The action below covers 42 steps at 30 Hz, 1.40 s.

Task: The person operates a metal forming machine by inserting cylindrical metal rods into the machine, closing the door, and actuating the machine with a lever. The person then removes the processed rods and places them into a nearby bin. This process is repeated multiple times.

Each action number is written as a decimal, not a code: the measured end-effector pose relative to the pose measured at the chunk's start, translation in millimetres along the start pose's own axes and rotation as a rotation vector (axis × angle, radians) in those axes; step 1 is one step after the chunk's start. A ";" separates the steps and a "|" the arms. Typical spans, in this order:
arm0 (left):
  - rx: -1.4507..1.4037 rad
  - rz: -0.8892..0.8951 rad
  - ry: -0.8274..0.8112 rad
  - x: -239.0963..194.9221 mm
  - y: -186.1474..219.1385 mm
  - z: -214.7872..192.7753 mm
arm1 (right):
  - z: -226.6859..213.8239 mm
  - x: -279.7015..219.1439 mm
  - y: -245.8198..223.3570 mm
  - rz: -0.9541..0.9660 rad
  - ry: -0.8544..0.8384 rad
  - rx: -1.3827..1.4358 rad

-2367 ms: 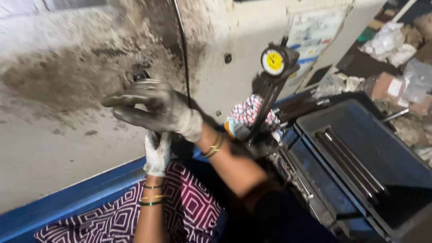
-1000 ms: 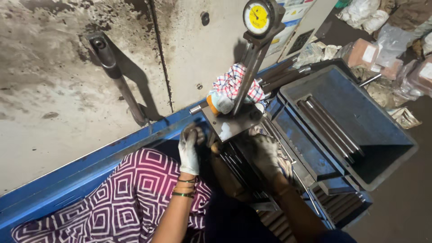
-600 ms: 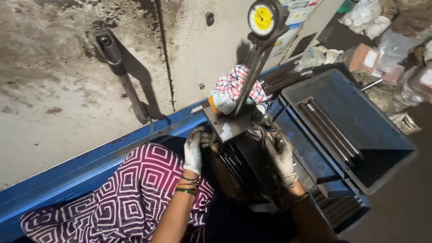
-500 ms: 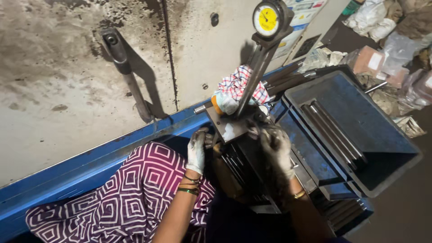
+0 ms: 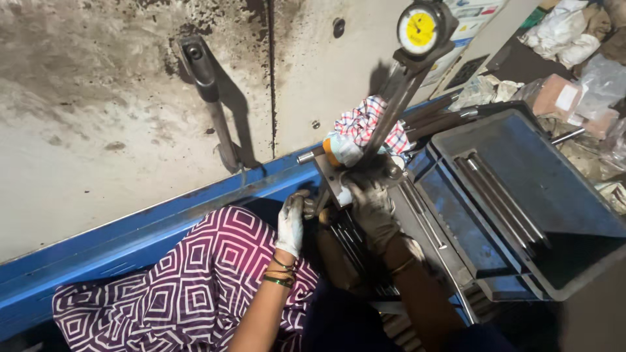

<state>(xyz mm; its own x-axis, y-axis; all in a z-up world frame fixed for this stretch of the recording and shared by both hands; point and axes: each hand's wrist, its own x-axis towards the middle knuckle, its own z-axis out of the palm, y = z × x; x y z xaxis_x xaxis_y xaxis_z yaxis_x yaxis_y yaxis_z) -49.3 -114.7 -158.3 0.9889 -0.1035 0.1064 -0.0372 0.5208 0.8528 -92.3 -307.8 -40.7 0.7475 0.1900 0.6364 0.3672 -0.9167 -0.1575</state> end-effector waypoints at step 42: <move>-0.009 -0.047 -0.035 0.1 -11.4 -2.6 | -36.5 -64.6 62.0 -0.017 -0.308 0.015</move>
<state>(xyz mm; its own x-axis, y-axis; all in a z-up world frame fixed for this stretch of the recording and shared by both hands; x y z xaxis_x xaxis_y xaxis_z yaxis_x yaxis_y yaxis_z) -48.4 -118.5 -169.3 0.9840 -0.1569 0.0844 0.0103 0.5227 0.8525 -138.0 -389.8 -64.0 0.8729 0.3048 0.3810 0.3874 -0.9077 -0.1615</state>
